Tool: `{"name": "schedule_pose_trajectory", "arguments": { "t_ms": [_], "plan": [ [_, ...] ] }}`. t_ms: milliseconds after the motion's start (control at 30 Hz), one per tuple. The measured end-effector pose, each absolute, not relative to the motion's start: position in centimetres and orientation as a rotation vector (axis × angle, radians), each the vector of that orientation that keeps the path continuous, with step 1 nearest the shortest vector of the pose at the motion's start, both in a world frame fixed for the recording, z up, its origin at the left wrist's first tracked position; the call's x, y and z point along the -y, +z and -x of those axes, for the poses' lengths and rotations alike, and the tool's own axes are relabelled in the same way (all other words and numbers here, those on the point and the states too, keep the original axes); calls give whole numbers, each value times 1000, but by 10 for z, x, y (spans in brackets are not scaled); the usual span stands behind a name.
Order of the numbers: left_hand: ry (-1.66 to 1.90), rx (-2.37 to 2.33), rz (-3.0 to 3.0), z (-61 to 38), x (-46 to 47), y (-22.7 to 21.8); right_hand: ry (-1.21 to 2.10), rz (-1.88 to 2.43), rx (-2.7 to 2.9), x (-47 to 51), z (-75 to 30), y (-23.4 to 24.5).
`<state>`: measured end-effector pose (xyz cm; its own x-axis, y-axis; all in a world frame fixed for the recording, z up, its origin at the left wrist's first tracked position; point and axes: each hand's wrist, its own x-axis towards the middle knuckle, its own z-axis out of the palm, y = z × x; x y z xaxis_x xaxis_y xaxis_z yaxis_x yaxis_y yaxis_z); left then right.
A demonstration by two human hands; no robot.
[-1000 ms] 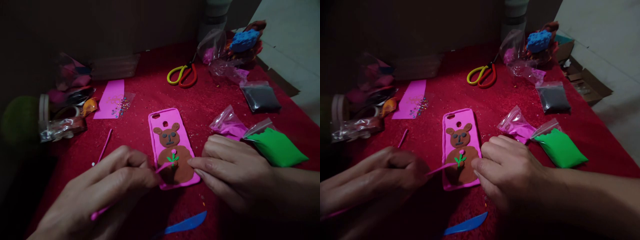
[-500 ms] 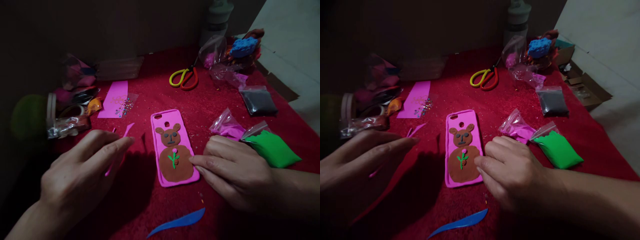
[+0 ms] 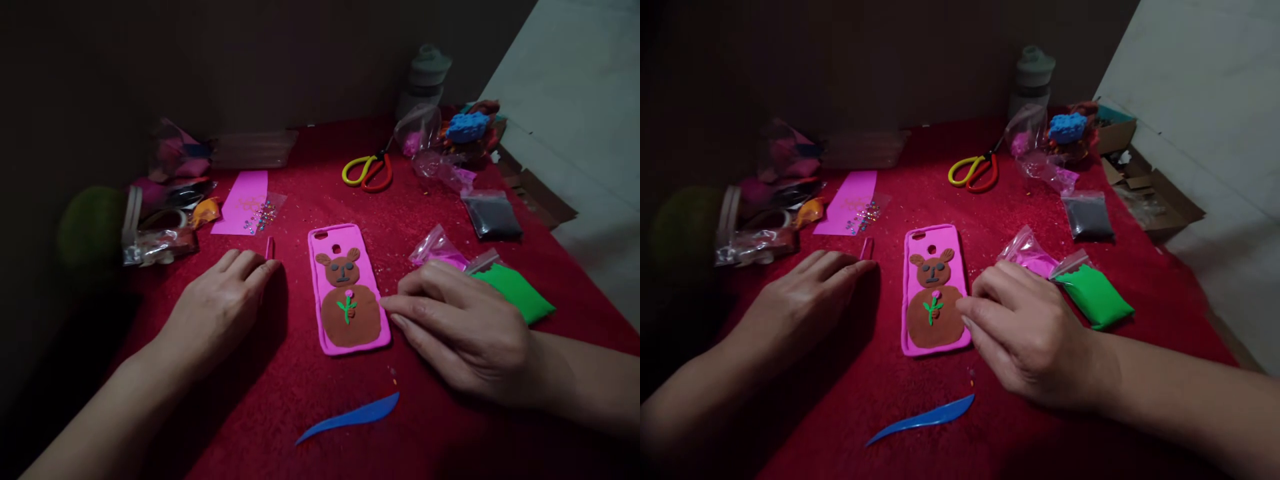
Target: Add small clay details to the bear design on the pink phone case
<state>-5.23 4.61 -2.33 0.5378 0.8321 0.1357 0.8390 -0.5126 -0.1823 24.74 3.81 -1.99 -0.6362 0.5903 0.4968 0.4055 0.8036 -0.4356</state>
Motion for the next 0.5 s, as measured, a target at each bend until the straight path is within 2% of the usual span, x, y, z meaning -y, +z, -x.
{"name": "schedule_pose_trajectory", "arguments": {
  "t_ms": [267, 500],
  "plan": [
    [-25, 1554, 2577, 53, -41, -14, 201, 1006, 2463, -37, -275, 3],
    [-205, 1610, 2591, 53, -38, -9, 129, 1187, 2768, -14, -287, -10]
  ]
}}
